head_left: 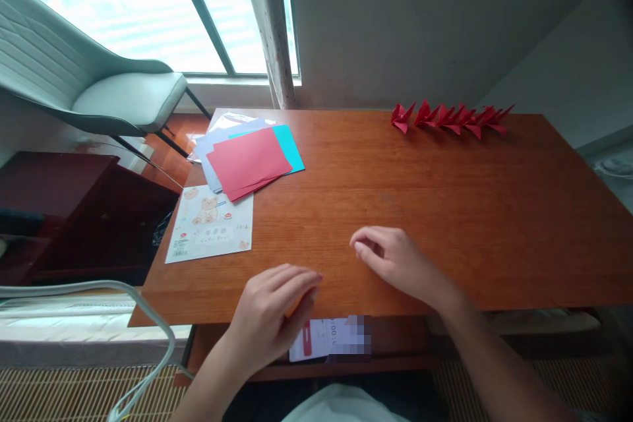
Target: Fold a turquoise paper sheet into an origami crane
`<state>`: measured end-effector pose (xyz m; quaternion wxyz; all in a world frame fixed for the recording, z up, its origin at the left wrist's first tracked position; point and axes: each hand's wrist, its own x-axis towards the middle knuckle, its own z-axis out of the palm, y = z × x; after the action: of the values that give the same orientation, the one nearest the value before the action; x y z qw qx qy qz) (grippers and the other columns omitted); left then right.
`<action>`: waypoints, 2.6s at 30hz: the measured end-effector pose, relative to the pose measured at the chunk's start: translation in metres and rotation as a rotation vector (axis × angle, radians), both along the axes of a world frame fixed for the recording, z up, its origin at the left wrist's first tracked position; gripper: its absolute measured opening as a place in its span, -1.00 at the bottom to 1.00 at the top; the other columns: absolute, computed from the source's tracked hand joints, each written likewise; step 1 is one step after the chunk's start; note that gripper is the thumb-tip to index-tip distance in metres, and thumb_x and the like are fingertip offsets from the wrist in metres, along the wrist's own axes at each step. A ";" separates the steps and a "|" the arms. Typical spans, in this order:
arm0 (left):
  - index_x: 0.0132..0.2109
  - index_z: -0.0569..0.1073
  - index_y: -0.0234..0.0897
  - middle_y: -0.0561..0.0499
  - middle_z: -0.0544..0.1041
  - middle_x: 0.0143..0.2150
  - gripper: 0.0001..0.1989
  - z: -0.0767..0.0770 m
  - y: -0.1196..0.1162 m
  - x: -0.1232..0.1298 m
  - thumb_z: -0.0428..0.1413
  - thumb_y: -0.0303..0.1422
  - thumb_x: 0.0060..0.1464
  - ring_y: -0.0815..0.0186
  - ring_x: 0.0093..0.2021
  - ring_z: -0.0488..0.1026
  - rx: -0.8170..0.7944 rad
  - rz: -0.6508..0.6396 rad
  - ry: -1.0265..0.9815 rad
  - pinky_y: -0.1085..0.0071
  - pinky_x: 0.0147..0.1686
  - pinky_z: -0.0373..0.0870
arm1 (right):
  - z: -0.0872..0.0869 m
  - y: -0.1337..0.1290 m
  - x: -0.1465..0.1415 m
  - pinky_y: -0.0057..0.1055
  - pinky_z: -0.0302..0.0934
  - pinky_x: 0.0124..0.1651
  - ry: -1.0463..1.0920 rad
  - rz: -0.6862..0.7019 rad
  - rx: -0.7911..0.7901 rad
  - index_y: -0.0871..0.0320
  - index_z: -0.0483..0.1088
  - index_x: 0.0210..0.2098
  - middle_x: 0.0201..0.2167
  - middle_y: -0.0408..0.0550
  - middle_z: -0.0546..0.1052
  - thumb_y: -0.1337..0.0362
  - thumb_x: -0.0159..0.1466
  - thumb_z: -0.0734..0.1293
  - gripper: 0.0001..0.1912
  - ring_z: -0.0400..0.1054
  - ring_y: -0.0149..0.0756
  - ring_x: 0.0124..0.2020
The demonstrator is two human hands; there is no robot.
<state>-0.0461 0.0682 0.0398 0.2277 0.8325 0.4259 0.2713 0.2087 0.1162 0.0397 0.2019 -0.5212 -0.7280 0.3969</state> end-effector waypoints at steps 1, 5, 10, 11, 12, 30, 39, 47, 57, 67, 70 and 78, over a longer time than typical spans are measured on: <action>-0.04 0.54 -0.21 -0.06 0.66 -0.15 -0.79 -0.001 0.015 0.001 0.02 -0.43 0.31 0.29 -0.18 0.61 0.024 0.053 0.015 0.37 -0.17 0.54 | -0.005 0.017 -0.007 -0.39 0.22 -0.25 0.004 -0.009 0.061 0.11 0.47 -0.28 -0.37 -0.12 0.56 0.31 0.35 0.24 -0.83 0.41 -0.31 -0.35; 0.02 0.53 -0.23 -0.10 0.64 -0.05 -0.74 0.001 0.071 -0.003 -0.01 -0.31 0.35 0.14 -0.07 0.58 0.125 0.343 0.286 0.24 -0.11 0.51 | -0.023 0.086 -0.038 -0.30 0.28 -0.05 0.051 -0.077 0.147 0.13 0.47 -0.25 -0.26 -0.05 0.56 0.40 0.28 0.27 -0.86 0.41 -0.27 -0.24; 0.20 0.39 -0.30 -0.26 0.45 0.24 -0.61 0.004 0.125 -0.019 0.04 -0.26 0.30 -0.09 0.20 0.40 0.129 0.492 0.619 0.02 0.10 0.38 | -0.037 0.154 -0.076 -0.21 0.28 0.11 0.150 -0.194 0.078 0.23 0.44 -0.09 -0.07 0.11 0.54 0.41 0.27 0.31 -0.78 0.42 -0.17 -0.06; 0.22 0.37 -0.29 -0.30 0.38 0.30 -0.58 0.002 0.134 -0.023 0.08 -0.25 0.28 -0.13 0.27 0.33 0.121 0.500 0.667 -0.02 0.13 0.34 | -0.038 0.165 -0.083 -0.21 0.27 0.15 0.185 -0.225 0.053 0.26 0.40 0.00 0.03 0.16 0.50 0.40 0.27 0.31 -0.70 0.41 -0.15 0.02; 0.23 0.36 -0.29 -0.33 0.32 0.35 -0.54 0.000 0.141 -0.027 0.12 -0.23 0.24 -0.16 0.31 0.27 0.113 0.507 0.706 -0.04 0.16 0.31 | -0.039 0.175 -0.089 -0.20 0.24 0.19 0.221 -0.250 0.024 0.29 0.35 0.08 0.11 0.21 0.46 0.38 0.28 0.31 -0.63 0.38 -0.13 0.10; 0.04 0.41 -0.27 -0.18 0.54 0.02 -0.72 0.013 0.157 -0.053 -0.01 -0.44 0.20 0.01 -0.05 0.54 0.063 0.324 0.877 0.25 -0.27 0.44 | -0.020 0.196 -0.122 -0.18 0.25 0.23 0.719 -0.337 -0.322 0.11 0.22 0.16 0.28 0.11 0.29 0.26 0.13 0.31 -0.41 0.28 -0.14 0.22; 0.22 0.34 -0.19 -0.09 0.50 0.23 -0.59 0.004 0.154 -0.065 -0.06 -0.36 0.27 0.06 0.08 0.52 0.111 0.402 0.830 0.27 -0.28 0.44 | -0.012 0.187 -0.134 -0.13 0.38 0.09 0.759 -0.264 -0.436 0.08 0.27 0.06 0.14 0.08 0.37 0.20 0.09 0.36 -0.47 0.35 -0.12 0.11; 0.28 0.32 -0.27 -0.16 0.48 0.26 -0.54 -0.010 0.151 -0.064 -0.06 -0.24 0.32 0.03 0.18 0.46 0.198 0.432 0.738 0.23 -0.10 0.42 | -0.020 0.188 -0.149 -0.28 0.49 -0.07 0.713 -0.119 -0.373 0.15 0.24 0.08 -0.13 -0.01 0.54 0.18 0.23 0.28 -0.56 0.50 -0.26 -0.11; -0.06 0.54 -0.18 -0.09 0.66 -0.13 -0.72 -0.012 0.156 -0.063 -0.06 -0.31 0.30 0.08 -0.23 0.58 0.100 0.730 0.645 0.33 -0.47 0.09 | -0.049 0.197 -0.118 0.10 -0.08 0.44 0.254 -0.030 0.190 0.15 0.49 0.01 0.28 0.16 0.40 0.37 0.16 0.47 -0.60 0.14 0.05 0.37; -0.04 0.56 -0.29 -0.15 0.62 -0.35 -0.58 -0.015 0.163 -0.082 -0.15 -0.22 0.38 0.09 -0.36 0.54 0.138 0.962 0.480 0.31 -0.41 0.08 | -0.041 0.182 -0.120 -0.10 0.17 0.29 -0.248 0.405 0.598 0.22 0.49 0.07 0.20 0.16 0.49 0.17 0.37 0.37 -0.66 0.30 0.02 0.26; 0.12 0.50 -0.33 -0.16 0.64 -0.25 -0.57 -0.010 0.161 -0.087 -0.16 -0.24 0.39 0.13 -0.32 0.55 0.201 1.012 0.401 0.33 -0.35 0.17 | -0.041 0.182 -0.120 -0.10 0.21 0.23 -0.243 0.408 0.609 0.18 0.52 -0.01 0.14 0.15 0.52 0.24 0.43 0.29 -0.76 0.33 -0.02 0.21; 0.20 0.44 -0.34 -0.13 0.64 -0.04 -0.58 0.016 0.143 -0.097 -0.16 -0.25 0.43 0.18 -0.11 0.59 0.294 0.980 0.315 0.34 -0.14 0.39 | -0.047 0.183 -0.120 -0.09 0.21 0.26 -0.187 0.336 0.591 0.15 0.48 0.09 0.20 0.13 0.48 0.21 0.43 0.29 -0.70 0.30 -0.06 0.25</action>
<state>-0.1432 0.2112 0.0555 -0.1112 0.5900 0.7512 0.2742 0.0884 0.2992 -0.0074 0.2084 -0.3471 -0.9024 0.1474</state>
